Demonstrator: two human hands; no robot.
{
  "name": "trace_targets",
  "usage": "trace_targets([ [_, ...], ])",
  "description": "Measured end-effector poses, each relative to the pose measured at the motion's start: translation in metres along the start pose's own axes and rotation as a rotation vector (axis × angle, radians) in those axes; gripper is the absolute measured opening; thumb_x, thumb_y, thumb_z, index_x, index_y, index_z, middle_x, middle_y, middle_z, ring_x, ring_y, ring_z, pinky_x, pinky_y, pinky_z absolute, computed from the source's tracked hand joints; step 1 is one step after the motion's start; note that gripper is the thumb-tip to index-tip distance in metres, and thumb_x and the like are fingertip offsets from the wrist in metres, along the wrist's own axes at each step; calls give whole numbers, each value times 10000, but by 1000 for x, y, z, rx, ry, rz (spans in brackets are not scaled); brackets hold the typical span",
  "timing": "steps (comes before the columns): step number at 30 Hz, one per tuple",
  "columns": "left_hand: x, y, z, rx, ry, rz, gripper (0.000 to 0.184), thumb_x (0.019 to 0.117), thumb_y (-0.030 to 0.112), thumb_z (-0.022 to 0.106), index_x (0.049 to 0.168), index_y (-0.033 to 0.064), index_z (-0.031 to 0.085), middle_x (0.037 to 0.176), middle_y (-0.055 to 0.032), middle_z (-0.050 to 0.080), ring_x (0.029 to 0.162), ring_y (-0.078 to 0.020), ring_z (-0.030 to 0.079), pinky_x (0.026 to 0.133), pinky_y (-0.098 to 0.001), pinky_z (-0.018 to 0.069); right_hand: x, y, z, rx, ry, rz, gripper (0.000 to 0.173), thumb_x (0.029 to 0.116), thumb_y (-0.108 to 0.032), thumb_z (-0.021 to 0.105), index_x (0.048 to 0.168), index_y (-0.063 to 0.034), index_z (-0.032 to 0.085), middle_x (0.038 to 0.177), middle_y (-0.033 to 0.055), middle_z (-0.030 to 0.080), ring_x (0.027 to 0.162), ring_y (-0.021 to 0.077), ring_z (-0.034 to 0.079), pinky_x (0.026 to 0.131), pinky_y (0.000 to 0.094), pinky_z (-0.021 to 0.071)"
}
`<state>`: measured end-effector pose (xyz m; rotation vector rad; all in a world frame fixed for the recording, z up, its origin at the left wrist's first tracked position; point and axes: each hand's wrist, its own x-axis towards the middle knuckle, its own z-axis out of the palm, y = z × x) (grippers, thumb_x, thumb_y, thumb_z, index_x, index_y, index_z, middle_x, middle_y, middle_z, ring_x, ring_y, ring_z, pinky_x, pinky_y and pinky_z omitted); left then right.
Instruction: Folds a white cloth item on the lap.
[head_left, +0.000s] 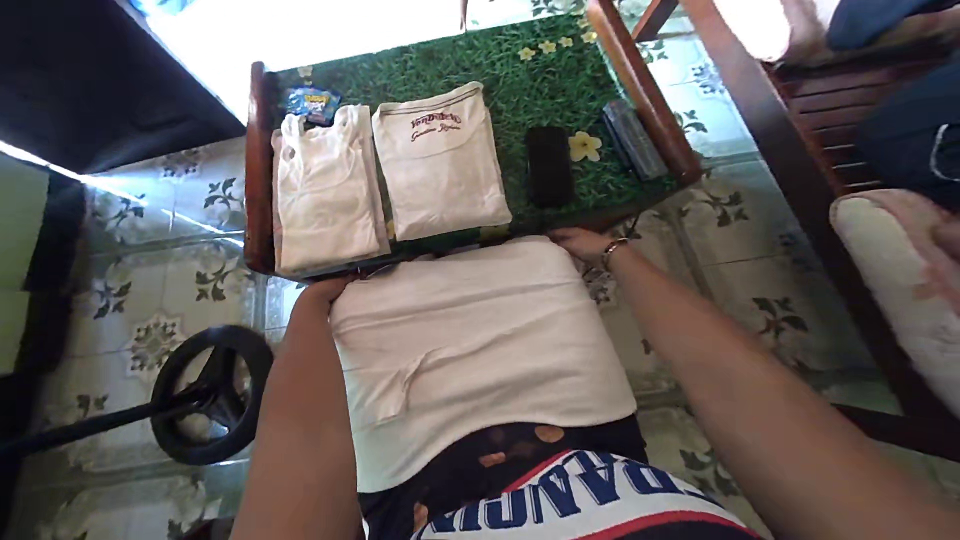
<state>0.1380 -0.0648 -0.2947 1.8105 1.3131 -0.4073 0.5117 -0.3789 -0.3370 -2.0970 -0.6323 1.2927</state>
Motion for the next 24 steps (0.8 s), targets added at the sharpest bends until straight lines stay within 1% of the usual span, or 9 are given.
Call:
trace_targets([
  [3,26,-16,0,-244,2,-164,434,1034,275,601,1351,-21,576,1325,-239,606,1221,-347,589,1053,-548,449,8,-5,-17,-305,-44,-1,309,1043,-114,562,1320,-4,644,1309,252,633,1233,386,591,1076,560,420],
  [5,26,-23,1,-419,130,-253,467,992,297,652,1353,13,571,1278,-225,619,1140,-336,612,973,-564,485,9,-10,-24,-560,35,-2,275,995,-161,640,1226,-33,715,1182,265,685,1145,448,629,1007,654,443],
  [7,13,-28,2,-570,245,-229,482,971,308,675,1364,55,558,1198,-180,636,1008,-271,624,862,-502,518,3,-14,-29,-697,125,-53,281,955,-167,686,1213,-67,735,1163,258,696,1127,466,638,985,684,453],
  [10,-4,-45,5,-850,352,-5,442,998,240,644,1369,37,516,1132,-114,650,919,-154,649,820,-378,563,-21,-15,-37,-797,159,-251,335,976,-110,668,1306,-50,681,1239,289,627,1136,493,611,973,681,459],
  [13,-26,-58,8,-1047,398,296,410,967,12,569,1361,6,456,1162,-75,637,1011,-134,654,905,-374,566,-50,-21,-54,-837,214,-411,437,920,36,681,1349,-40,653,1199,327,600,1047,545,608,893,714,472],
  [16,-50,-69,2,-1122,371,543,453,884,-47,556,1305,93,467,1140,7,654,1053,-123,648,937,-385,555,-79,-21,-64,-834,333,-530,450,860,108,685,1295,-6,680,1132,364,595,995,582,596,835,739,461],
  [19,-80,-75,-6,-1140,305,712,374,911,43,642,1243,205,583,1124,73,707,1057,-99,668,964,-370,555,-111,-22,-55,-819,447,-537,433,884,117,634,1295,-11,680,1148,390,568,991,620,570,802,761,438],
  [22,-106,-92,-11,-1086,295,750,77,949,242,677,951,308,715,1046,124,714,1044,-61,654,969,-325,539,-137,-7,-43,-791,513,-570,403,901,104,596,1288,20,667,1159,418,555,993,638,562,796,767,436],
  [24,-118,-106,-12,-988,218,786,130,964,393,656,858,390,732,1161,169,671,1205,-77,589,1077,-337,476,-153,4,-31,-759,544,-532,437,890,103,591,1318,32,645,1173,436,535,1001,641,551,812,759,432],
])
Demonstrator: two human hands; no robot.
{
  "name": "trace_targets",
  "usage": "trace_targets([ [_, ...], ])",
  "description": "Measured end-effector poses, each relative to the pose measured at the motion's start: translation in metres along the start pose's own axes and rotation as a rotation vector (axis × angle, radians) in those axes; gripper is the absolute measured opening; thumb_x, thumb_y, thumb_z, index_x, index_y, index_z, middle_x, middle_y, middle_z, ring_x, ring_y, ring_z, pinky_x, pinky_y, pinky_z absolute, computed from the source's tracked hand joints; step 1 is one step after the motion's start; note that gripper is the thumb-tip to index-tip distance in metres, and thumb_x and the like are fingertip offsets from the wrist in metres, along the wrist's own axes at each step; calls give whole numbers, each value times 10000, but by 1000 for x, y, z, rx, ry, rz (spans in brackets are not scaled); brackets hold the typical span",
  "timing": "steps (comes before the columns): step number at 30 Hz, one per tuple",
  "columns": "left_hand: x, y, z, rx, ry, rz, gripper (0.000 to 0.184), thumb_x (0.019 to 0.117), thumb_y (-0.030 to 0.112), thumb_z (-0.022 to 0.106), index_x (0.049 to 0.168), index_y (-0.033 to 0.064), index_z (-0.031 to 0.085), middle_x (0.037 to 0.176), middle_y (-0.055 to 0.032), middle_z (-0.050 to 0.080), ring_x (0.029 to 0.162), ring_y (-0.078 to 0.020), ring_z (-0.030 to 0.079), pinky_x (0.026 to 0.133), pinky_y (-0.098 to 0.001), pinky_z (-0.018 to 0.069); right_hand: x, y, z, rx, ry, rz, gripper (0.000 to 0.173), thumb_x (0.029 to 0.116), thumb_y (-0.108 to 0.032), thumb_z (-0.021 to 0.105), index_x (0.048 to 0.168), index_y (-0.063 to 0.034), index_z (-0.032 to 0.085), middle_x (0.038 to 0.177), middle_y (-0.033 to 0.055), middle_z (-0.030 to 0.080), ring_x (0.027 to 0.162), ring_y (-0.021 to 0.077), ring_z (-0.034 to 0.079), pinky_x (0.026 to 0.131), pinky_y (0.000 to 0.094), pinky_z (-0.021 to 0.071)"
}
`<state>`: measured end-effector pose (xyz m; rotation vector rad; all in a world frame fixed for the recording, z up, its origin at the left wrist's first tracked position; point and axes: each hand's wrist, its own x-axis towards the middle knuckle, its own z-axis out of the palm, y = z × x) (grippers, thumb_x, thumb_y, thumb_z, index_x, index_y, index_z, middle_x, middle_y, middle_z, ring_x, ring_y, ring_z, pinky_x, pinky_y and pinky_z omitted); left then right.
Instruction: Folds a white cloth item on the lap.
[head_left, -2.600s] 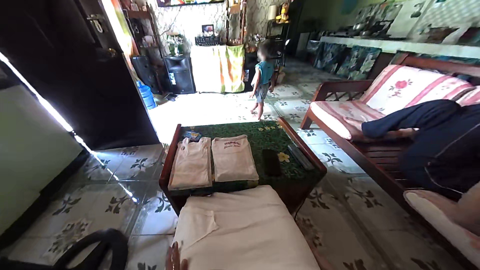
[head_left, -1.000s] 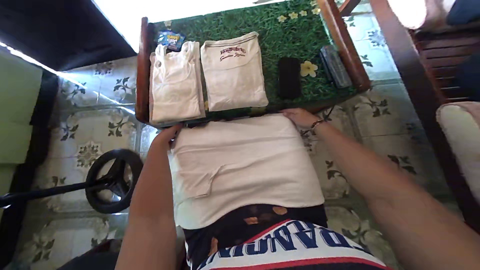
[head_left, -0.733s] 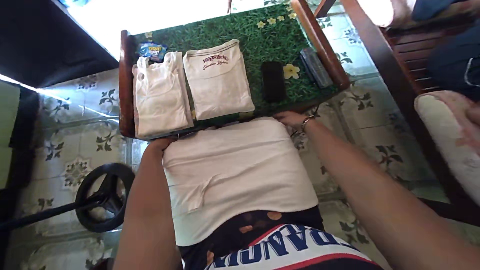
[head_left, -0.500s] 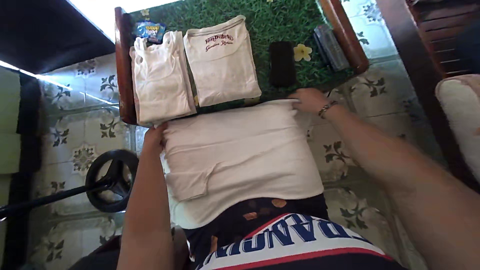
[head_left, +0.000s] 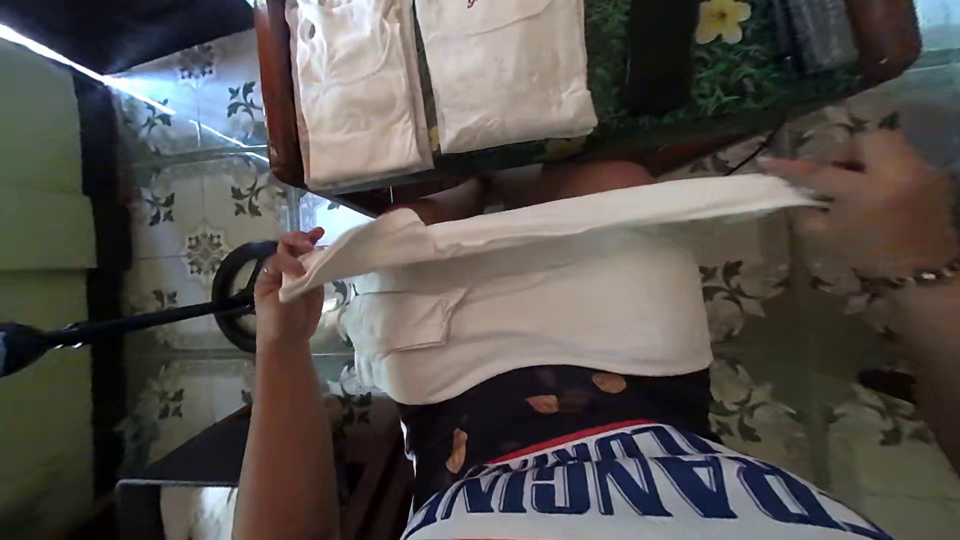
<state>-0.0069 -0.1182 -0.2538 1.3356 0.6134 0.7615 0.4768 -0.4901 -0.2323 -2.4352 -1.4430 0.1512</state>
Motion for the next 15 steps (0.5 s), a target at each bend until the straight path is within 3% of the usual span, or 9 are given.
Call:
trace_targets([
  [2,-20,1,-5,28,-17,-58,109,942,449,662,893,397,744,1266,165,651,1276,-91,555,1090,-346,465,-20,-4,6,-4,11,64,489,875,88,579,1355,9,631,1176,448,526,981,646,549,787,752,429],
  [3,-31,1,-6,54,-9,-103,129,949,465,646,980,383,740,1291,162,649,1262,-71,568,1056,-323,491,-29,-6,9,3,1,117,504,875,80,596,1371,-1,622,1190,442,524,992,641,547,802,754,428],
  [5,-49,1,-6,85,50,-190,230,988,391,575,1149,269,686,1249,112,672,1156,-58,621,974,-295,535,-43,-6,17,10,11,161,505,884,59,614,1386,5,608,1182,447,527,986,642,548,812,753,427],
  [7,-64,-3,-8,128,64,-232,312,1040,336,475,1270,170,604,1260,82,657,1152,-67,619,981,-296,530,-55,-2,27,14,66,140,463,909,3,592,1371,3,623,1148,435,540,946,610,561,806,708,444],
  [8,-70,-6,-10,131,75,-233,293,1044,314,478,1242,160,629,1300,69,643,1192,-83,605,1010,-312,518,-59,0,31,25,86,127,439,922,-16,590,1359,-2,635,1160,430,540,947,595,568,817,690,457],
  [10,-81,-12,-10,161,96,-226,216,1008,287,527,959,218,725,1371,52,597,1253,-119,568,1037,-346,504,-66,6,40,51,113,95,407,932,-35,579,1331,-7,659,1181,425,540,950,576,573,836,659,470],
  [12,-90,-16,-10,218,50,-277,264,992,242,531,793,224,705,1382,43,574,1243,-107,561,1022,-331,508,-74,13,50,63,90,95,407,940,-53,550,1328,-41,673,1198,414,550,986,576,570,863,661,467],
  [13,-93,-16,-9,259,22,-341,276,984,198,521,783,179,708,1362,33,584,1214,-89,573,1007,-314,514,-77,16,54,62,56,88,421,933,-63,532,1329,-55,676,1199,412,558,998,593,567,863,680,461],
  [15,-96,-13,-9,378,-38,-543,256,982,99,457,932,24,696,1289,-31,603,1126,-82,606,972,-315,531,-81,14,61,91,-64,70,451,886,-33,549,1319,-29,675,1207,429,554,994,640,558,839,735,442],
])
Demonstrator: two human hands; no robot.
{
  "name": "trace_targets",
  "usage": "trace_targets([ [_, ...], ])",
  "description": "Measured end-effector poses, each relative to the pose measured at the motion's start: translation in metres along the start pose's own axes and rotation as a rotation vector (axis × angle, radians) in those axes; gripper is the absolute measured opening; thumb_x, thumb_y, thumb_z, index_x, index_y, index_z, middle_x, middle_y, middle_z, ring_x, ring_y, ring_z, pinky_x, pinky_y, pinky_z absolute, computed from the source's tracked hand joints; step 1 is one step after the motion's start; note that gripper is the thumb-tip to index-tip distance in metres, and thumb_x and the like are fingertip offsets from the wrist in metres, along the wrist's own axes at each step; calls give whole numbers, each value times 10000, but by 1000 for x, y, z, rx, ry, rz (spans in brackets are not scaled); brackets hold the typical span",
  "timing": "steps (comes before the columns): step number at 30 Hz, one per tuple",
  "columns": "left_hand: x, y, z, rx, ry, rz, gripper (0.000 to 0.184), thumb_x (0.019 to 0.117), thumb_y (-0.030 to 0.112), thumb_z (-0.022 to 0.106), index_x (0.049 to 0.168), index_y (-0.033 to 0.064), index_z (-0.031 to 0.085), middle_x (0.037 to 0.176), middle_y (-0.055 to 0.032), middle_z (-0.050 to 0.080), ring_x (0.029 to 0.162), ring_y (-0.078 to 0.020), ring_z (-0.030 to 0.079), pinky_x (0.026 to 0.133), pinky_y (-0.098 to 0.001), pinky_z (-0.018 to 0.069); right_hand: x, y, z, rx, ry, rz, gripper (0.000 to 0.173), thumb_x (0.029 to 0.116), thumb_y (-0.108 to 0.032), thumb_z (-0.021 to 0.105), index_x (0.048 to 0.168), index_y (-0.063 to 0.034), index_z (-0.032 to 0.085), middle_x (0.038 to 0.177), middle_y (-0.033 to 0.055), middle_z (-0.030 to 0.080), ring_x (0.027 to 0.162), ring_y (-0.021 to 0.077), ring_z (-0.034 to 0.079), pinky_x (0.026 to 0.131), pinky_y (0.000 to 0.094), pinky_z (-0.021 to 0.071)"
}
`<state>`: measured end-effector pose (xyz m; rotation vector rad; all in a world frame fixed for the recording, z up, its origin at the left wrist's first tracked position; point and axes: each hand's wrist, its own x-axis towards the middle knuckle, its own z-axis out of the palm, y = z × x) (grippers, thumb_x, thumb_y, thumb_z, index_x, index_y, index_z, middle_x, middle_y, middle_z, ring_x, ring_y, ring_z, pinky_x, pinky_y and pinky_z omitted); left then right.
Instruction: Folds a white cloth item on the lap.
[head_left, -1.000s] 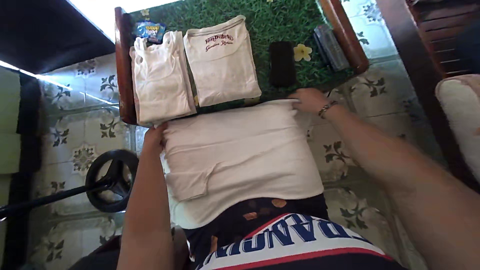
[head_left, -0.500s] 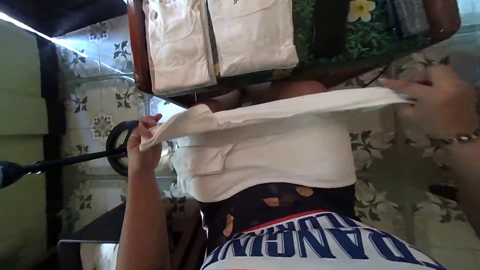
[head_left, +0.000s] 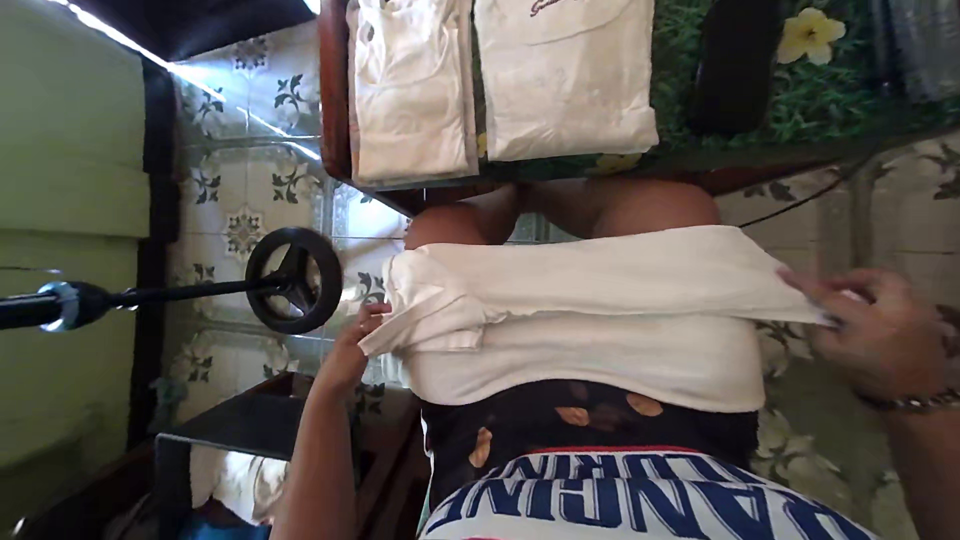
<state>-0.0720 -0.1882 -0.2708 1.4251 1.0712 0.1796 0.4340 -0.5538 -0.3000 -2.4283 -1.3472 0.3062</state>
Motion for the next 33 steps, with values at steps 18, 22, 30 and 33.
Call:
trace_targets([
  [18,69,25,28,93,345,4,434,1040,180,586,1468,150,520,1192,-141,685,967,-198,689,872,-427,572,66,-19,61,890,-320,894,394,1135,-223,209,1378,-18,441,1043,14,592,862,-16,575,765,183,501],
  [22,32,-1,42,552,526,494,305,953,31,572,1203,50,745,1149,-205,716,1066,-301,696,934,-480,558,60,-1,68,920,-359,943,335,1129,-148,174,1220,-53,482,855,-49,567,723,-62,556,676,135,498],
  [30,-1,-14,56,882,614,1025,193,979,117,649,1081,214,781,934,-45,727,828,-196,627,850,-372,477,61,-7,58,1048,-302,980,382,1132,-273,166,1139,-156,529,831,-103,651,757,-48,634,679,150,538],
  [33,-5,-12,61,855,614,862,233,1006,135,595,1170,210,742,999,-123,711,906,-260,654,880,-410,503,74,-52,37,848,-344,1050,420,1137,-258,163,1326,-45,472,1003,19,594,843,15,582,747,192,486],
])
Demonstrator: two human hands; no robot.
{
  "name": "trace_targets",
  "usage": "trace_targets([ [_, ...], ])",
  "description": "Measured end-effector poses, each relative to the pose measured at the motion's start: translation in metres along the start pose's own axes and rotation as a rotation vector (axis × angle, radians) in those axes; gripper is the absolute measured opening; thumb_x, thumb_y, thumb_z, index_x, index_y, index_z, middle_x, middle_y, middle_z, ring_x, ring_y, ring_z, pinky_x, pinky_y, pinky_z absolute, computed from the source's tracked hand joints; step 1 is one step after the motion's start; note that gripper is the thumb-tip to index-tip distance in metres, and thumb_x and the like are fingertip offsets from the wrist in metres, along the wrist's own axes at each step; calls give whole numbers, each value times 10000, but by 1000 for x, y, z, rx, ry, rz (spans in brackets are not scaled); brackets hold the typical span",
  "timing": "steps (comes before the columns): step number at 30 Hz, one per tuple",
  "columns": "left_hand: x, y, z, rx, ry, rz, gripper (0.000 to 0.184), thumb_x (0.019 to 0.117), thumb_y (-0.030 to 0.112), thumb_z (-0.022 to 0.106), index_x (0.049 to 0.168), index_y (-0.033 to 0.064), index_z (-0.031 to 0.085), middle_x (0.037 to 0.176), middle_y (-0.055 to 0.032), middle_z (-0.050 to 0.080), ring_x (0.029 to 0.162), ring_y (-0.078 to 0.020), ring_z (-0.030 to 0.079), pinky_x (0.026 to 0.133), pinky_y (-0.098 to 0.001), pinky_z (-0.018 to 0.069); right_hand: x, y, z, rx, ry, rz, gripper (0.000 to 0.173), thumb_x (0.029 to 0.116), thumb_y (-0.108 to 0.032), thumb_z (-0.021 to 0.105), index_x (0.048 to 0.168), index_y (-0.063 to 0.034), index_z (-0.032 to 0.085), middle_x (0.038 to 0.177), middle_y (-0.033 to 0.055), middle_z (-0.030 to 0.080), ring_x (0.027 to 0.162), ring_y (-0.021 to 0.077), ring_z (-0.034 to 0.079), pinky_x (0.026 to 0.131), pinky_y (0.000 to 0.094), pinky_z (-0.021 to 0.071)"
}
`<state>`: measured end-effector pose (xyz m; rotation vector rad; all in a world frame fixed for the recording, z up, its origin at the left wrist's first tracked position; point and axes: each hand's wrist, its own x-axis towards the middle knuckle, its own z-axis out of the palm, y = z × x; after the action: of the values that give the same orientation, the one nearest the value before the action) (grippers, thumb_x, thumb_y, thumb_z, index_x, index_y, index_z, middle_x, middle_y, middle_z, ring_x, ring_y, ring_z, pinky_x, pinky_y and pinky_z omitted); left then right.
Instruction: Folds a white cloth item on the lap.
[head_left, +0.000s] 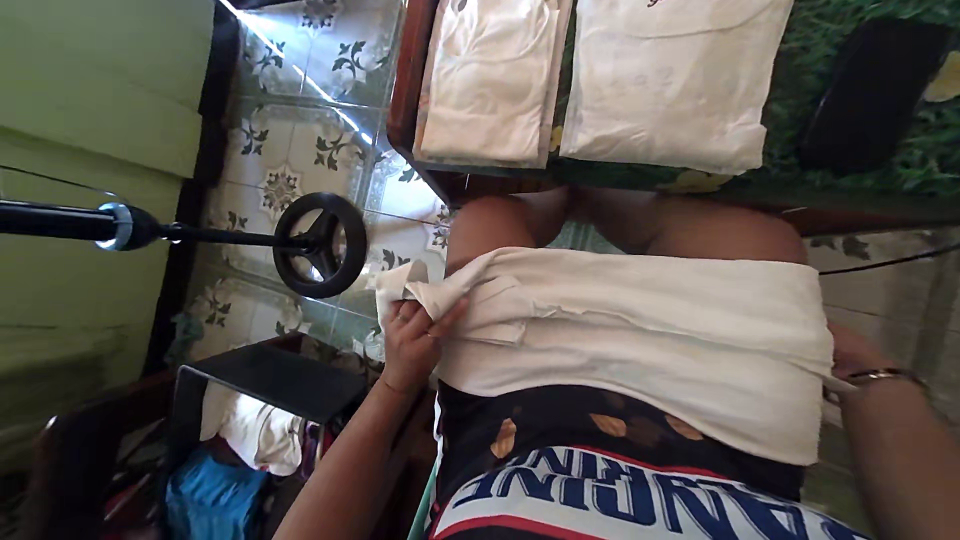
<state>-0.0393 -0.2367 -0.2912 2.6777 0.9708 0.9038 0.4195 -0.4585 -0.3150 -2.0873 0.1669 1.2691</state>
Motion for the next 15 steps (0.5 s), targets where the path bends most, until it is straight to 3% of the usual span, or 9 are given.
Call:
trace_targets([
  [2,11,6,-4,-138,-166,-326,378,952,85,589,1320,44,663,1212,-330,629,1096,-405,655,954,-492,539,-11,-9,1,-109,-61,12,405,1135,-217,179,1386,-5,415,1071,54,565,888,32,563,774,209,481],
  [3,23,6,-9,-236,-271,-544,501,950,72,591,1443,2,536,1371,-359,520,1219,-412,595,1013,-486,516,-22,-20,8,-139,-44,54,360,1133,-190,190,1341,-15,426,1024,42,543,851,33,542,753,205,468],
  [4,39,2,-12,-342,-358,-767,621,950,57,600,1539,29,406,1480,-331,417,1285,-388,538,1039,-481,492,-26,-23,12,-146,-3,77,328,1130,-183,208,1270,-40,468,952,24,544,793,32,536,718,203,467],
  [6,62,-17,-11,-566,-354,-1087,695,937,-37,589,1576,87,346,1534,-240,405,1288,-329,541,1031,-485,491,1,10,-13,-68,-129,-124,325,1128,-204,215,1223,-47,483,883,-19,569,750,7,566,669,200,491],
  [7,68,-27,-8,-668,-293,-1178,640,951,-66,536,1553,82,379,1495,-213,473,1225,-289,589,993,-459,513,37,39,-43,-11,-325,-270,321,1115,-223,229,1290,-59,442,961,-49,607,830,-13,607,708,199,533],
  [8,73,-36,-5,-745,-240,-1244,555,977,-54,481,1517,61,428,1427,-200,537,1149,-263,621,952,-438,526,54,52,-53,38,-312,-287,323,1106,-249,279,1338,-92,440,1016,-58,628,882,-3,623,752,227,549],
  [11,86,-52,5,-842,-226,-1358,349,1065,160,480,1382,23,535,1147,-147,653,920,-192,656,816,-376,557,51,37,-38,135,-30,-160,412,1090,-203,344,1496,-150,392,1212,-15,612,1029,49,612,908,302,522],
  [13,94,-57,14,-787,-296,-1378,407,1063,315,539,1363,43,503,1086,-150,647,886,-206,646,790,-400,557,65,43,-49,158,-59,-178,390,1078,-197,384,1467,-179,412,1149,-45,632,959,30,648,819,276,571],
  [15,99,-63,23,-707,-369,-1351,471,1053,316,565,1431,67,436,1100,-181,643,884,-236,647,790,-428,554,71,48,-55,203,-71,-231,399,1078,-171,405,1476,-169,422,1135,-40,649,932,36,666,799,276,585],
])
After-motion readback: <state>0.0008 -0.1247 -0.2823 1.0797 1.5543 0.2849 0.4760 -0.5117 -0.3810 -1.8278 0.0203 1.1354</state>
